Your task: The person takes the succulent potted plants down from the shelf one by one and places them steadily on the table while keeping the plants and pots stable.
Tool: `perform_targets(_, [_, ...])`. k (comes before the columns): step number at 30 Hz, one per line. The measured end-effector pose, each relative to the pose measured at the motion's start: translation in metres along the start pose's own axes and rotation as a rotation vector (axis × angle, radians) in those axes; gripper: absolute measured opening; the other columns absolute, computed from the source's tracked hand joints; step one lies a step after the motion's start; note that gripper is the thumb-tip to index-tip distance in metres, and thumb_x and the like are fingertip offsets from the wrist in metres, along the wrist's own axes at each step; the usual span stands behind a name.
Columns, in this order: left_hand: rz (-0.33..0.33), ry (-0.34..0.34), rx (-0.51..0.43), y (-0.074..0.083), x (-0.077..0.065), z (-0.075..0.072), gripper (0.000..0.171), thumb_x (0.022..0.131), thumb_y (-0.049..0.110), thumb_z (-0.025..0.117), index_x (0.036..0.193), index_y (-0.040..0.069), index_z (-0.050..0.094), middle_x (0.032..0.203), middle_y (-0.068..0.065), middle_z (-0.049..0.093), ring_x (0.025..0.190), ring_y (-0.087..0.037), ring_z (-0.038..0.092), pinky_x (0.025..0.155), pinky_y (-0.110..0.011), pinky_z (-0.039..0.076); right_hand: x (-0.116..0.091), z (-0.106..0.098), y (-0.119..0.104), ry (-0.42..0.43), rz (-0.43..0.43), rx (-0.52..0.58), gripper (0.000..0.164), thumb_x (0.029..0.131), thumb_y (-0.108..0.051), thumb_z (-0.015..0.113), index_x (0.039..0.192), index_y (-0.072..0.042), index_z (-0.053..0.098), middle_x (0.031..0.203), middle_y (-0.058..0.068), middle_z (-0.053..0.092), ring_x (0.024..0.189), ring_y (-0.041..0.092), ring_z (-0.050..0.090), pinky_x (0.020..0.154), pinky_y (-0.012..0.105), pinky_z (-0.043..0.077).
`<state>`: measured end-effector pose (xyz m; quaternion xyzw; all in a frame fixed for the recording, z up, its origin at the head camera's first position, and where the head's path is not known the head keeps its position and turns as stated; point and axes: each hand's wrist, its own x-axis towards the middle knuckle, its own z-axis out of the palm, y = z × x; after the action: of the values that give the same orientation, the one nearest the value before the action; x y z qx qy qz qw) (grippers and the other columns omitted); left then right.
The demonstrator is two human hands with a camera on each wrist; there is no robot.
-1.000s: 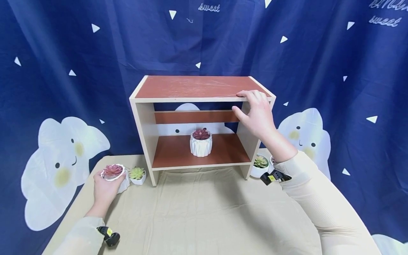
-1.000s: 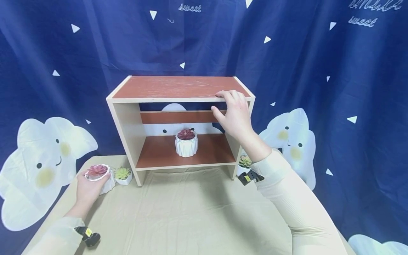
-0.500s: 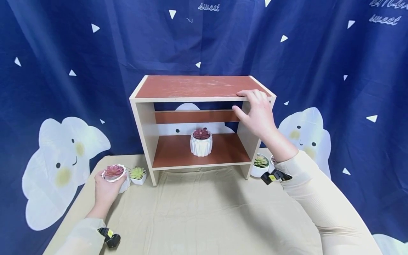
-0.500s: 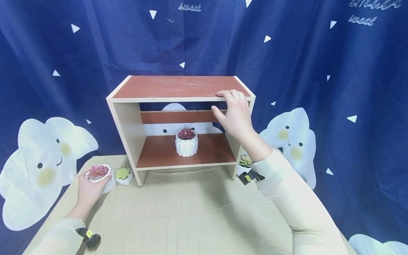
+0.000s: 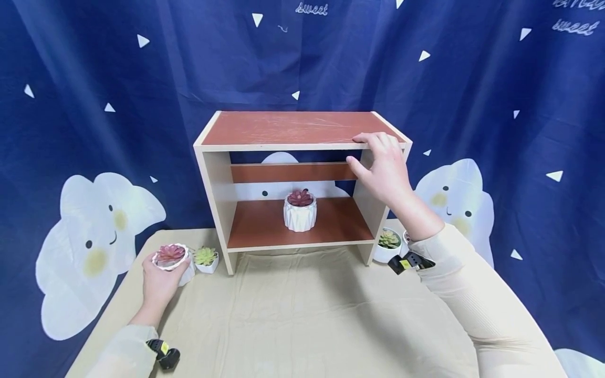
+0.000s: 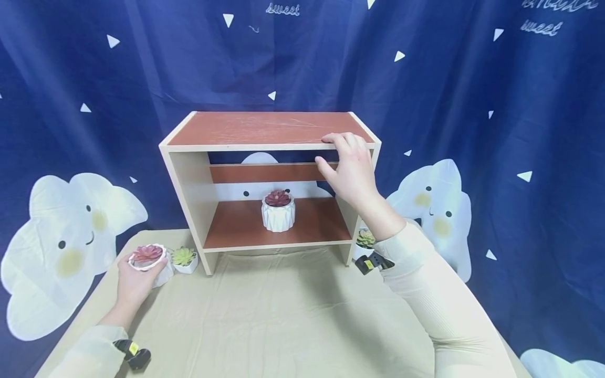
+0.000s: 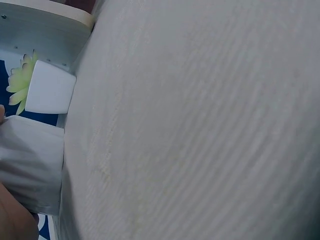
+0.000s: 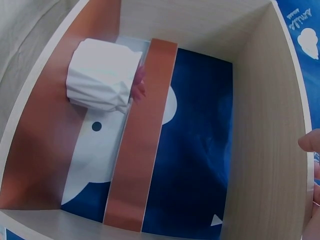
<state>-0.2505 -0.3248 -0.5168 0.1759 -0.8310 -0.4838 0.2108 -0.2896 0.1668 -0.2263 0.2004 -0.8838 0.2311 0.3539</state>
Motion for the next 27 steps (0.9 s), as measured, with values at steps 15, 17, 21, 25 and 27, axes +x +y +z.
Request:
perform_targets(15, [-0.012, -0.012, 0.015, 0.0015, -0.0011, -0.0004, 0.097, 0.084, 0.036, 0.078, 0.149, -0.007, 0.020, 0.144, -0.034, 0.036, 0.133, -0.050, 0.041, 0.112, -0.058, 0.030, 0.0008, 0.0002, 0.0021, -0.009, 0.009, -0.009, 0.043, 0.092, -0.028, 0.070, 0.130, -0.010, 0.062, 0.129, 0.013, 0.059, 0.128, 0.033, 0.043, 0.110, 0.048, 0.030])
perform_targets(17, [-0.011, -0.014, 0.016, 0.0023, -0.0013, -0.0008, 0.097, 0.085, 0.035, 0.078, 0.149, -0.008, 0.020, 0.144, -0.034, 0.036, 0.132, -0.050, 0.040, 0.112, -0.059, 0.030, 0.0008, 0.0005, 0.0022, -0.009, 0.008, -0.010, 0.043, 0.092, -0.028, 0.070, 0.130, -0.010, 0.062, 0.129, 0.013, 0.059, 0.128, 0.033, 0.043, 0.110, 0.048, 0.030])
perform_targets(21, [-0.005, -0.014, 0.015, 0.0036, -0.0022, -0.0013, 0.096, 0.085, 0.034, 0.078, 0.149, -0.009, 0.020, 0.144, -0.035, 0.036, 0.132, -0.051, 0.040, 0.112, -0.059, 0.030, 0.0008, 0.0007, 0.0025, -0.009, 0.005, -0.013, 0.043, 0.092, -0.028, 0.070, 0.131, -0.010, 0.062, 0.128, 0.013, 0.059, 0.128, 0.033, 0.043, 0.110, 0.048, 0.030])
perform_targets(25, [0.002, -0.014, 0.014, 0.0042, -0.0031, -0.0014, 0.096, 0.085, 0.032, 0.078, 0.149, -0.009, 0.020, 0.144, -0.035, 0.036, 0.133, -0.051, 0.040, 0.112, -0.059, 0.029, 0.0007, 0.0005, 0.0028, -0.005, 0.003, -0.010, 0.043, 0.092, -0.028, 0.070, 0.130, -0.010, 0.062, 0.129, 0.013, 0.059, 0.127, 0.033, 0.043, 0.110, 0.048, 0.030])
perform_targets(27, [0.005, -0.014, 0.016, 0.0050, -0.0034, -0.0016, 0.096, 0.085, 0.032, 0.078, 0.149, -0.009, 0.019, 0.144, -0.035, 0.035, 0.133, -0.051, 0.039, 0.113, -0.059, 0.029, 0.0008, 0.0004, 0.0031, -0.002, 0.001, -0.009, 0.043, 0.092, -0.028, 0.070, 0.130, -0.010, 0.062, 0.129, 0.014, 0.059, 0.127, 0.033, 0.043, 0.110, 0.048, 0.030])
